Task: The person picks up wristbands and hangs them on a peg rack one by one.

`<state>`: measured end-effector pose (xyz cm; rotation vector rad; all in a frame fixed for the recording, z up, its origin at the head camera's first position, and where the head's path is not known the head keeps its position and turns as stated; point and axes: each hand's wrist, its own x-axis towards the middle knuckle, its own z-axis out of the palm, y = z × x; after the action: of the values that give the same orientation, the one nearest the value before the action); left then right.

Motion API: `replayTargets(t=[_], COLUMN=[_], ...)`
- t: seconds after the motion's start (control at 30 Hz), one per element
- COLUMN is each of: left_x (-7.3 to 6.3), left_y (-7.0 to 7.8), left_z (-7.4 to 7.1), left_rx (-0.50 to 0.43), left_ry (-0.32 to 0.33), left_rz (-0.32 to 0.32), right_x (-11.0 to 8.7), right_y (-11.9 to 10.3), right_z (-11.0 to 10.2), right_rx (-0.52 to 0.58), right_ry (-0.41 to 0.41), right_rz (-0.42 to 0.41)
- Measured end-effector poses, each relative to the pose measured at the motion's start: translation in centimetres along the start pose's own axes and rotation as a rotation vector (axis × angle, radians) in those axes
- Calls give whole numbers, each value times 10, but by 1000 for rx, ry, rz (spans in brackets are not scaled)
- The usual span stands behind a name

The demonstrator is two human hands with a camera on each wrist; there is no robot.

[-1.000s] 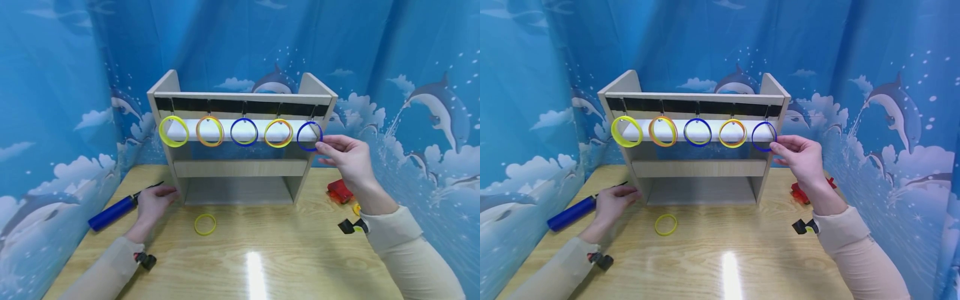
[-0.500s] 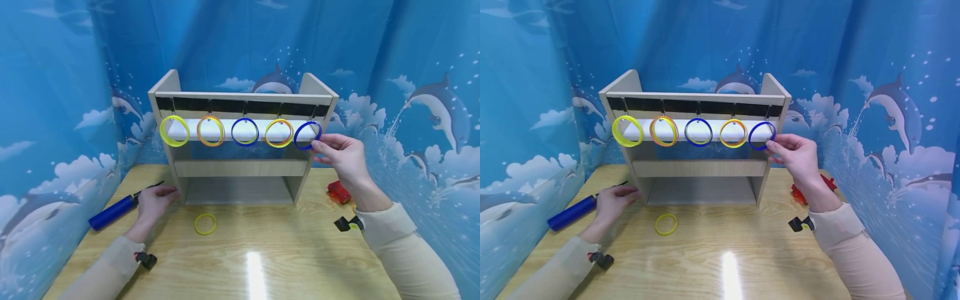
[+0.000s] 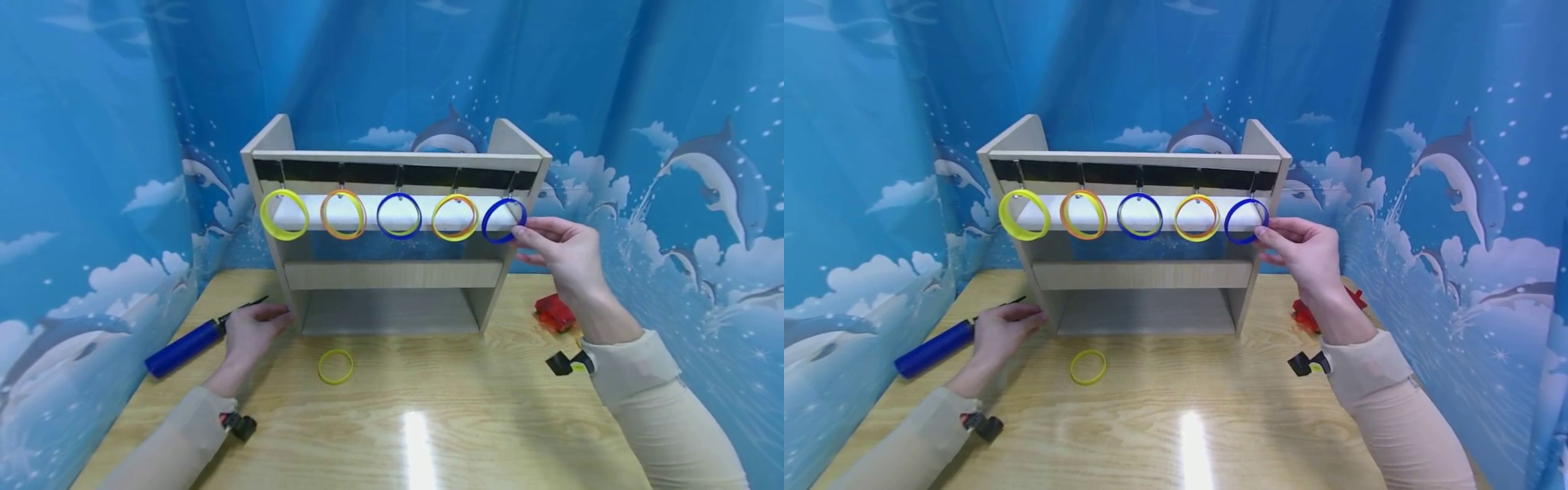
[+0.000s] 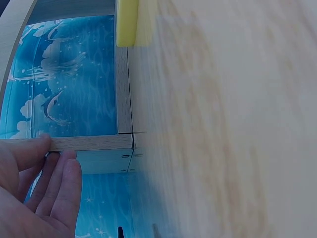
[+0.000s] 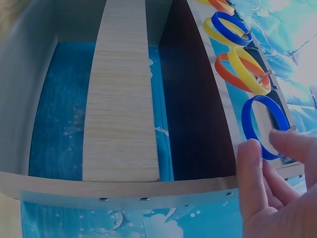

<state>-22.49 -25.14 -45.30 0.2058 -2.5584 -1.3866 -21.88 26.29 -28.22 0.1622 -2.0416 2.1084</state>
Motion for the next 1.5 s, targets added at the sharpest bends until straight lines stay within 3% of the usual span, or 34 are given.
replayTargets(t=[0.17,0.3,0.63,0.93,1.1,1.33,1.5], left_x=[-1,0,2,3,4,3,3], left_y=[0,-1,1,1,0,1,1], left_z=[0,0,1,-1,-1,-2,-4], left_rx=[0,7,-15,-21,-15,6,3], left_ry=[-1,2,-8,-22,-35,-30,-38], left_rz=[1,3,14,-6,-3,-12,-13], right_x=[-8,-17,-31,-36,-35,-35,-37], right_y=[16,40,108,160,181,186,189], right_z=[0,16,94,170,195,222,236], right_rx=[-125,-224,-347,-413,-437,-643,-613], right_ry=[-73,-152,-408,-573,-588,-563,-565], right_rz=[62,102,196,241,278,148,188])
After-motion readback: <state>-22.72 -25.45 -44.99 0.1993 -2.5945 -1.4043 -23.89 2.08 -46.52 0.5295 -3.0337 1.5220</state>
